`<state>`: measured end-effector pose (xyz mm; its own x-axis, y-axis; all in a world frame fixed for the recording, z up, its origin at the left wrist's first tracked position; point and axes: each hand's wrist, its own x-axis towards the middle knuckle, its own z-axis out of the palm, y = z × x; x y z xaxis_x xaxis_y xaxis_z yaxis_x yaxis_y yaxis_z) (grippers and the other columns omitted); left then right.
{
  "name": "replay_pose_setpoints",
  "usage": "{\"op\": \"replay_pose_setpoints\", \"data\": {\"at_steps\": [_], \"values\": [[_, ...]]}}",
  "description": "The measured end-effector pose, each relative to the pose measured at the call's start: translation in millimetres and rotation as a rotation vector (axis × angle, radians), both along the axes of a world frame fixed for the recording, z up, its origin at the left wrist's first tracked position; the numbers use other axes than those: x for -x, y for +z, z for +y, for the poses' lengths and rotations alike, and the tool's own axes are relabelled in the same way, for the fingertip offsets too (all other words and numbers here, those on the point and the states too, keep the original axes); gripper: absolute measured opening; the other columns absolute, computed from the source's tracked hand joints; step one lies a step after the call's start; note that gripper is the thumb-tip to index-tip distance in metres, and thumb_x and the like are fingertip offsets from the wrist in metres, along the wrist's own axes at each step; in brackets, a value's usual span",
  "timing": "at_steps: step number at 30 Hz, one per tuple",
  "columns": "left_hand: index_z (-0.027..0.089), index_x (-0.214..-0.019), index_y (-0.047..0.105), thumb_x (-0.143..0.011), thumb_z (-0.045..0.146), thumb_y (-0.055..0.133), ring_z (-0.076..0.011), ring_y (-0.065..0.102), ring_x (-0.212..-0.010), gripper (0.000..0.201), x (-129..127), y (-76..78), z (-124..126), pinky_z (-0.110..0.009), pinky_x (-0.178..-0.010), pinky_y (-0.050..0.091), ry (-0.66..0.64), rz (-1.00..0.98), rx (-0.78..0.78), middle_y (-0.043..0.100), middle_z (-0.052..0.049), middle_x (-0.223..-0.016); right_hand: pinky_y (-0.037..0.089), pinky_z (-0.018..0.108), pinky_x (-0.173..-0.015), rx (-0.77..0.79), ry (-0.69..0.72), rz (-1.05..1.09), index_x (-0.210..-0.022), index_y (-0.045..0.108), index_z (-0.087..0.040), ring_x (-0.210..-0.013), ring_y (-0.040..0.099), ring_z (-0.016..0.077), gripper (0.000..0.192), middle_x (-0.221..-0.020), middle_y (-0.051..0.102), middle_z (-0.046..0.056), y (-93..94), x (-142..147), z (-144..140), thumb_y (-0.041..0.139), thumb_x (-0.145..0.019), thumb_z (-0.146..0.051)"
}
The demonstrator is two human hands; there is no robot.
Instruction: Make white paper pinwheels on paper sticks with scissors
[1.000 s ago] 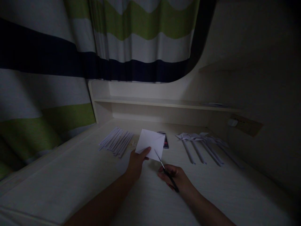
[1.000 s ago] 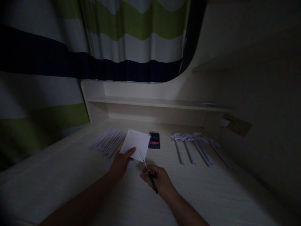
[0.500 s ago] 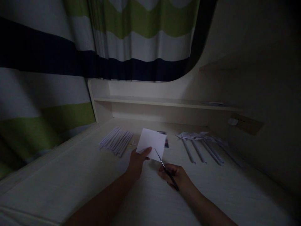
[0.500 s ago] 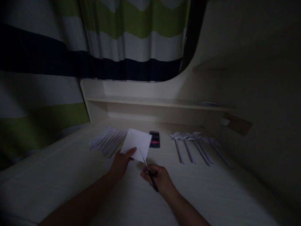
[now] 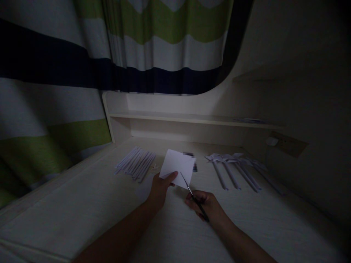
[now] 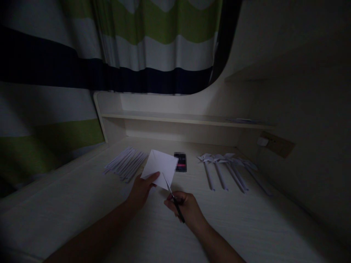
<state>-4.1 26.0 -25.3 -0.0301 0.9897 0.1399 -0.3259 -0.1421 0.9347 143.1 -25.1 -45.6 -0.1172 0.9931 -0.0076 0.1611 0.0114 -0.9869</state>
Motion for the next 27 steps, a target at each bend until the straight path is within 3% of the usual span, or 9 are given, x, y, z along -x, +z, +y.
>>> {"op": "replay_pose_setpoints", "data": {"at_steps": [13,27], "values": [[0.011,-0.071,0.063,-0.055,0.029,0.069,-0.0150,0.057,-0.059,0.024,-0.3,-0.3,0.1,-0.022,-0.047,0.043,-0.010,0.001,0.012,0.064,-0.007,-0.069,0.020,0.015,-0.025,0.048,-0.022,-0.032,-0.057,0.052,-0.016,-0.024,0.028,0.0030,0.029,-0.030,0.036,-0.010,5.0,0.2,-1.5,0.064,-0.055,-0.042],[0.012,-0.076,0.063,-0.054,0.024,0.070,-0.0148,0.058,-0.063,0.026,-1.4,5.4,-3.9,-0.021,-0.047,0.042,-0.056,-0.093,0.077,0.065,-0.007,-0.075,0.018,0.016,-0.027,-0.008,-0.071,-0.005,-0.058,0.054,-0.016,-0.026,0.028,0.0028,0.028,-0.032,0.036,-0.010,7.9,1.4,-4.3,0.065,-0.055,-0.041]]}}
